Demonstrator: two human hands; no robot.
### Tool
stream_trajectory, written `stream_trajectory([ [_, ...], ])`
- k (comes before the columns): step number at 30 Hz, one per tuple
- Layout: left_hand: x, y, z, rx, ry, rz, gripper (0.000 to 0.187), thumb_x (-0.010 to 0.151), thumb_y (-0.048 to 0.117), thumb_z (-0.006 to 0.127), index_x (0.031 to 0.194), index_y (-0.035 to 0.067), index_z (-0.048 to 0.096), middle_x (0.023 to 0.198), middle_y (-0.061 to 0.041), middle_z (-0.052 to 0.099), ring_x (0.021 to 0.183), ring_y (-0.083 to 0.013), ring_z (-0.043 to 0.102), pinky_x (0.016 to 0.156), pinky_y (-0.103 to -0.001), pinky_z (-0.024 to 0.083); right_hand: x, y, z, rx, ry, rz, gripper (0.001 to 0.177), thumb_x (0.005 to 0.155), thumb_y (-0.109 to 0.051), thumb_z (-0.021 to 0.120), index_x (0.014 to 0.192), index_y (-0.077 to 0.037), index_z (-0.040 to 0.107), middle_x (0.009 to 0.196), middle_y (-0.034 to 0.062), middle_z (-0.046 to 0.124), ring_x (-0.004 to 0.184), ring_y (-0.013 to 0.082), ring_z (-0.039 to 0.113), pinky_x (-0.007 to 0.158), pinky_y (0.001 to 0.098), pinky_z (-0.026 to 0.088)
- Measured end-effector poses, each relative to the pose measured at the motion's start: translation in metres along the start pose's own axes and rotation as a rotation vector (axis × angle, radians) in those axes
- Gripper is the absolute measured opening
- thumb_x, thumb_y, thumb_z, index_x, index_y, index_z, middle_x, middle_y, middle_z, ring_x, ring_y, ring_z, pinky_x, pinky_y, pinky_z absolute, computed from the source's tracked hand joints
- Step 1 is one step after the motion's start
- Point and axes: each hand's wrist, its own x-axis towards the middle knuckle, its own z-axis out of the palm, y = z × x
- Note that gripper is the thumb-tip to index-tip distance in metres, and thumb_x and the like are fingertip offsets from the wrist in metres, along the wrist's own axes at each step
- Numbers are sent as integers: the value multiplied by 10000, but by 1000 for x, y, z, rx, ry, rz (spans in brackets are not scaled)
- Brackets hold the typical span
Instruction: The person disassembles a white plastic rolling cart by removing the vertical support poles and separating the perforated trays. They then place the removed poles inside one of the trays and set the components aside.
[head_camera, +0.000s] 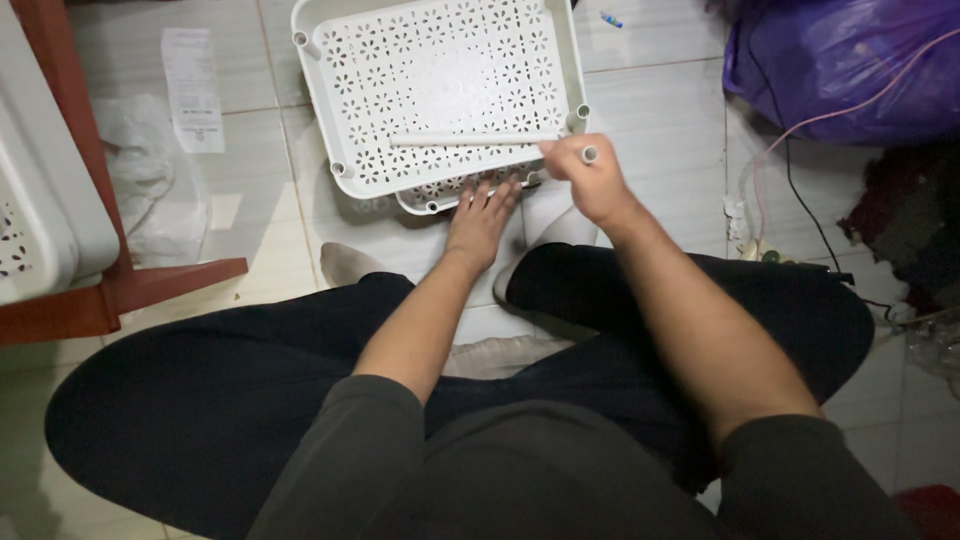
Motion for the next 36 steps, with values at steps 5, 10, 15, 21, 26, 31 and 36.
stream_trajectory([
  [5, 0, 0, -4, -45, -79, -13, 759, 957, 132, 437, 1653, 125, 133, 1707, -35, 125, 1545, -336, 173, 1248, -539, 114, -7, 6, 27, -114, 243, -140, 352, 1071, -199, 644, 769, -58, 531, 720, -57, 511, 681, 50, 428, 608, 249, 358],
  [10, 0, 1, -3, -103, -124, -41, 760, 976, 109, 419, 1674, 155, 121, 1715, -17, 122, 1547, -316, 162, 1271, -528, 91, -8, 18, 29, -29, 251, -27, 397, 1079, -165, 615, 714, -41, 519, 677, -63, 468, 645, 43, 383, 569, 250, 323],
  [15, 0, 1, -5, -81, -72, -33, 768, 953, 106, 447, 1652, 157, 133, 1713, -10, 106, 1563, -324, 127, 1254, -526, 103, -5, 15, 14, -107, 113, -50, 309, 991, -74, 633, 699, 18, 594, 654, -39, 540, 621, 48, 452, 562, 266, 376],
  [21, 0, 1, -8, -54, -54, -38, 779, 948, 109, 460, 1655, 127, 133, 1711, -31, 96, 1558, -330, 114, 1251, -531, 136, 2, -14, -12, -75, -77, -175, 318, 1011, -43, 582, 701, 20, 552, 686, 3, 547, 663, 82, 456, 618, 274, 374],
  [26, 3, 3, -12, -156, -7, -24, 674, 903, 103, 499, 1557, 96, 335, 1626, -102, 285, 1479, -349, 273, 1208, -530, 214, 7, -27, -18, 267, 10, -89, 368, 1022, -73, 583, 664, -41, 508, 675, 15, 496, 644, 132, 417, 655, 329, 370],
  [31, 2, -10, -53, -548, 196, 179, 384, 883, 163, 651, 1264, 112, 657, 1264, -77, 667, 1213, -303, 618, 1107, -456, 479, 18, -38, -32, 544, 83, -89, 391, 1068, -210, 545, 712, -105, 420, 667, 11, 387, 686, 180, 392, 765, 379, 379],
  [36, 2, -1, -135, -590, 723, 129, 326, 887, 226, 725, 1179, 96, 660, 1150, -119, 684, 1079, -331, 634, 964, -446, 497, 20, -50, -53, 631, 109, -190, 437, 1123, -286, 483, 728, -157, 346, 679, 10, 327, 738, 187, 392, 935, 405, 434],
])
